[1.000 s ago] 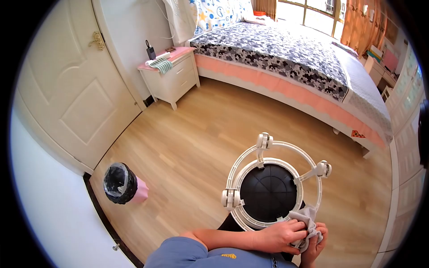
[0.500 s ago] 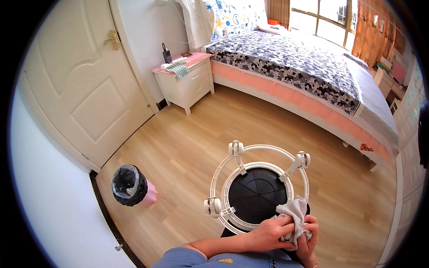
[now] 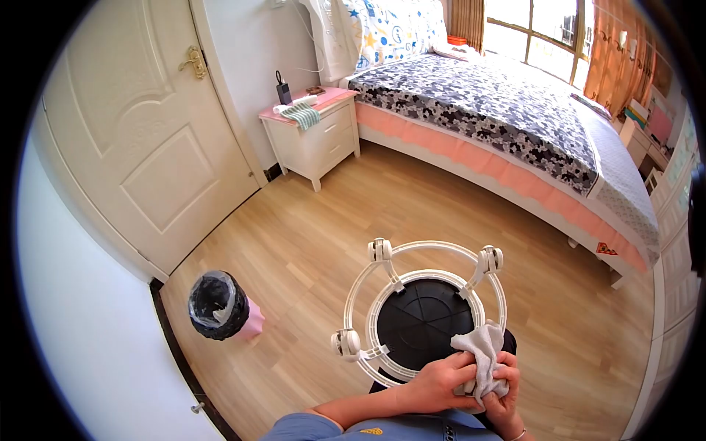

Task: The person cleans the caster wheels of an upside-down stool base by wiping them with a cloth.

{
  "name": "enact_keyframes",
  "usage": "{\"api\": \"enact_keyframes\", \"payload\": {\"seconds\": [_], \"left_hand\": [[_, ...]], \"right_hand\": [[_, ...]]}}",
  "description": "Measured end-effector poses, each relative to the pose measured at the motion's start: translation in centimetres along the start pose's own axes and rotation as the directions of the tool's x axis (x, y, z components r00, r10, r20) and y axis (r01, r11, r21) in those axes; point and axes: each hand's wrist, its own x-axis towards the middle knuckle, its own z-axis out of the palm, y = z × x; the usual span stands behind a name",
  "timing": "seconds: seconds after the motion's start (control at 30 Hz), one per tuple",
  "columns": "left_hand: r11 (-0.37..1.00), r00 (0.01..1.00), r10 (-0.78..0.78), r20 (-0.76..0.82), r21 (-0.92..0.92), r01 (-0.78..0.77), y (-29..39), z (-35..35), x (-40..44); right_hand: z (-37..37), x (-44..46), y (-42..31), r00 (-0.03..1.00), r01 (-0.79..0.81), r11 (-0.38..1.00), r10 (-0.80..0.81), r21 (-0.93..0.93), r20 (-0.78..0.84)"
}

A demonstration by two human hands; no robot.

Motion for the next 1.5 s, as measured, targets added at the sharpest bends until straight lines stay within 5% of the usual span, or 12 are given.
{"api": "enact_keyframes", "payload": {"seconds": [0.17, 0.27, 0.43, 0.67, 0.8, 1.2, 1.5], "left_hand": [[0.997, 0.997, 0.076, -0.006, 0.001, -0.076, -0.7, 0.4, 0.1], [0.959, 0.986, 0.162, -0.045, 0.243, -0.147, -0.9, 0.7, 0.1], [0.98, 0.979, -0.128, 0.161, 0.172, 0.1, -1.4, 0.3, -0.2], [0.995, 0.995, -0.099, 0.027, 0.016, 0.099, -0.1, -1.8, 2.9], [0.991, 0.99, -0.125, 0.059, -0.029, 0.127, -0.6, -6.9, 8.0], [0.998, 0.997, -0.061, 0.056, 0.003, 0.061, -14.3, -6.6, 30.5], [0.997, 0.999, -0.039, 0.021, -0.072, 0.041, -12.1, -9.1, 36.1]], "right_hand": [[0.9, 0.2, 0.5, 0.996, 0.025, 1.0, -0.024, 0.006, -0.083], [1.4, 0.4, 0.7, 0.982, -0.027, 0.991, 0.05, 0.128, -0.18], [1.8, 2.0, 1.0, 0.982, 0.01, 0.993, 0.013, 0.12, -0.191], [0.3, 6.3, 2.3, 0.966, 0.251, 0.967, -0.248, 0.043, -0.071], [0.3, 13.9, 2.6, 0.959, 0.283, 0.958, -0.281, 0.042, -0.045], [-11.3, 32.8, 15.5, 0.947, 0.287, 0.954, -0.27, 0.083, -0.174], [-13.6, 38.7, 10.5, 0.969, 0.09, 0.994, -0.073, 0.06, -0.234]]}}
